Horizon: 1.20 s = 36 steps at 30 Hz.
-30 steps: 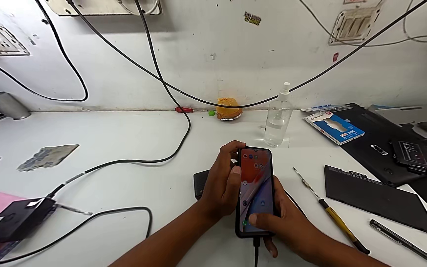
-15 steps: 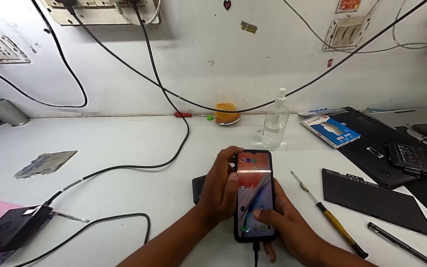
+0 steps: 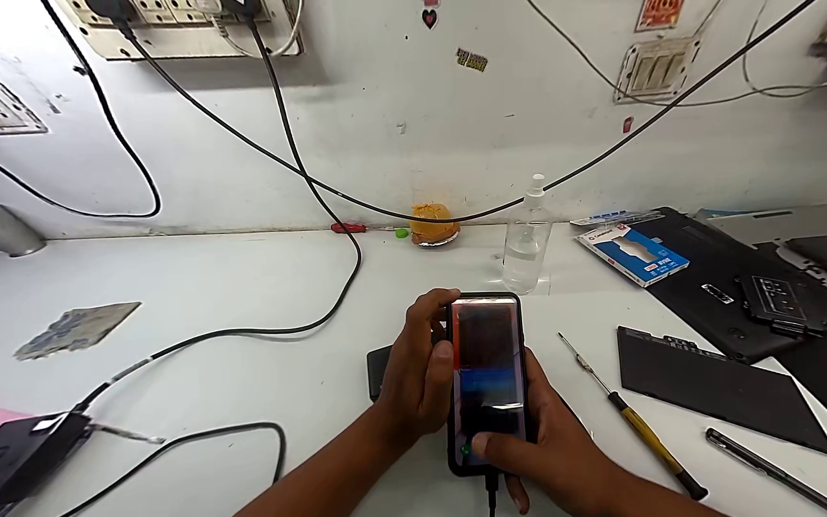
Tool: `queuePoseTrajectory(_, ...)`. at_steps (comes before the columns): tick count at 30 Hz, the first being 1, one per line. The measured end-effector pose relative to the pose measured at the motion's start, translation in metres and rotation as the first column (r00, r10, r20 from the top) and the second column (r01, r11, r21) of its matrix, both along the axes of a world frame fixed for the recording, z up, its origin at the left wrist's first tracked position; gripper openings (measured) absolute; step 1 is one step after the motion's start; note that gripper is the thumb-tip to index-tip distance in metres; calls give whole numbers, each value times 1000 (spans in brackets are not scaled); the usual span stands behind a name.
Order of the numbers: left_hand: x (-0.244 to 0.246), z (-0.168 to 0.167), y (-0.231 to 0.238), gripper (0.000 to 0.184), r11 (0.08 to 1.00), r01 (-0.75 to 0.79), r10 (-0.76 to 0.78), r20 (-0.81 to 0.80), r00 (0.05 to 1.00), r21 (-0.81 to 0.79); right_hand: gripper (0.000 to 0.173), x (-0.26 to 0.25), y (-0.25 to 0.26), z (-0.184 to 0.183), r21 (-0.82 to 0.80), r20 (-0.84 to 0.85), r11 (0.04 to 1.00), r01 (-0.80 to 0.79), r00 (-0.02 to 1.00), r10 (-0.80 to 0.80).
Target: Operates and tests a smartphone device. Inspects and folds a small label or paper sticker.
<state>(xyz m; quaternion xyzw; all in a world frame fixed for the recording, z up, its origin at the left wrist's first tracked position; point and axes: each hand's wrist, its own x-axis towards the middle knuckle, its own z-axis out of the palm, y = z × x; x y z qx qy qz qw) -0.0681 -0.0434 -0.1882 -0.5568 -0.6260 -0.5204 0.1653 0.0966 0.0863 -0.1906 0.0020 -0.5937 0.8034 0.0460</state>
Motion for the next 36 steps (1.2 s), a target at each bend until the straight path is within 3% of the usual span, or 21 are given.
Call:
queuePoseTrajectory(9, 0, -1, 0, 52, 1000, -12, 12, 5, 1000, -3, 78, 1, 2, 1, 15, 11, 1000, -20, 1000, 20)
queuePoseTrajectory(21, -4, 2, -1, 58, 1000, 10, -11, 46, 999, 20, 100, -1, 3, 2, -56, -42, 981, -185, 982, 183)
queuePoseTrajectory(26, -3, 1, 0, 60, 1000, 0, -1, 43, 999, 13, 82, -1, 4, 4, -38, -14, 988, -148, 989, 147)
queuePoseTrajectory(36, 1, 1, 0, 57, 1000, 8, -8, 60, 998, 2, 88, -1, 2, 2, -14, 35, 997, -72, 997, 73)
